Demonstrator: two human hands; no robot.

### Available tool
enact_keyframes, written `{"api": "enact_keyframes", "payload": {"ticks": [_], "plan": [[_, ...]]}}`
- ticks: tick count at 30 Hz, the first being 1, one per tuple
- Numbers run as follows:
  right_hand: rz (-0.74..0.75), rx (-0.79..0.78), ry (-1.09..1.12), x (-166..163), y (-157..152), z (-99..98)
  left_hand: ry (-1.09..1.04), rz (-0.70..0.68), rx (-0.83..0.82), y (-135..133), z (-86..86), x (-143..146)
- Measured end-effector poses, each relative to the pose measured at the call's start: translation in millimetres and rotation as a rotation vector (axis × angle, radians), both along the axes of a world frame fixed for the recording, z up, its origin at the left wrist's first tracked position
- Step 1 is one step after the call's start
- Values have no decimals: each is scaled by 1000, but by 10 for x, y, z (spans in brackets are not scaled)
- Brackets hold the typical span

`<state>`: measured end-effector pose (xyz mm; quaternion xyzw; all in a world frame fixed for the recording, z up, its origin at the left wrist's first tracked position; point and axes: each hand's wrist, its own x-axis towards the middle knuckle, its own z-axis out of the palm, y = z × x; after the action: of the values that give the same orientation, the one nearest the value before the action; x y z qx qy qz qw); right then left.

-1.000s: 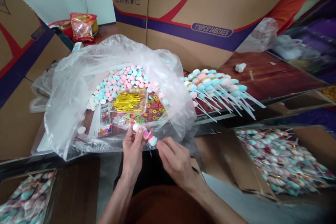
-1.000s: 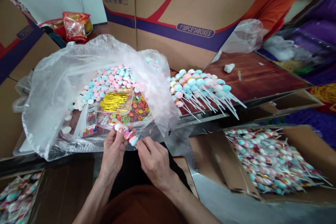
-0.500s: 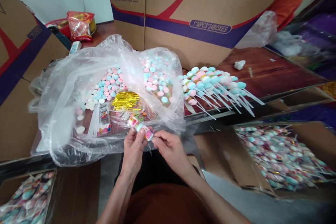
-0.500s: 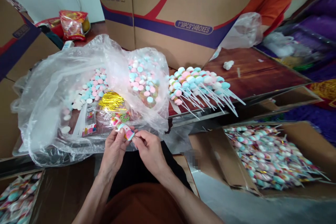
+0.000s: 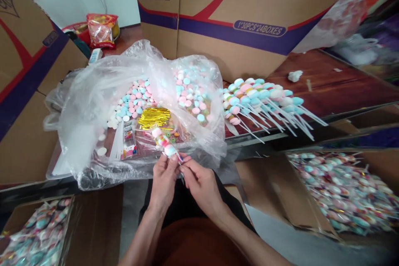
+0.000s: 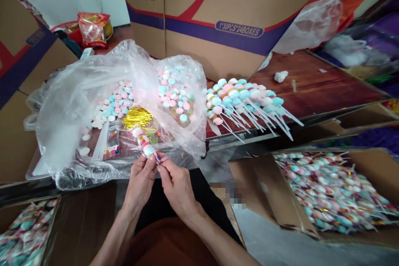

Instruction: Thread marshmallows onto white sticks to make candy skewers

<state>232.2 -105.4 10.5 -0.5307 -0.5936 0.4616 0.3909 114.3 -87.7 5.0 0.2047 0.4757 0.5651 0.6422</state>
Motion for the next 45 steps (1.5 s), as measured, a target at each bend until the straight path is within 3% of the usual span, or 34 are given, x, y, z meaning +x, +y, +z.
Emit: {"api": "enact_keyframes", "payload": {"ticks": [8, 11, 18, 21, 23, 25, 27, 30, 33, 38, 45], "plan": [[137, -182, 143, -22, 25, -72, -72, 35, -21, -38, 20, -143], [122, -179, 191, -53, 25, -91, -20, 8, -14, -127, 11, -135], [153, -206, 297, -367, 112, -24, 61, 105, 58, -227, -13, -234], [124, -392, 484, -557, 169, 41, 6, 114, 111, -237, 47, -348], [225, -521, 508, -640, 221, 125, -74, 103, 146, -237, 103, -462], [430, -465, 314, -674, 315, 248, -133, 127, 181, -228, 148, -590], [548, -220, -65, -681, 476, 393, -158, 220, 235, -209, 169, -701], [394, 142, -628, -711, 844, 564, -147, 373, 239, -176, 165, -797], [283, 283, -940, -782, 1262, 584, -121, 363, 95, -163, 149, -813], [383, 271, -1162, -848, 1671, 382, -219, 286, -16, -164, 129, -812], [351, 299, -1157, -769, 1630, 334, -151, 296, 19, -96, 110, -818]]}}
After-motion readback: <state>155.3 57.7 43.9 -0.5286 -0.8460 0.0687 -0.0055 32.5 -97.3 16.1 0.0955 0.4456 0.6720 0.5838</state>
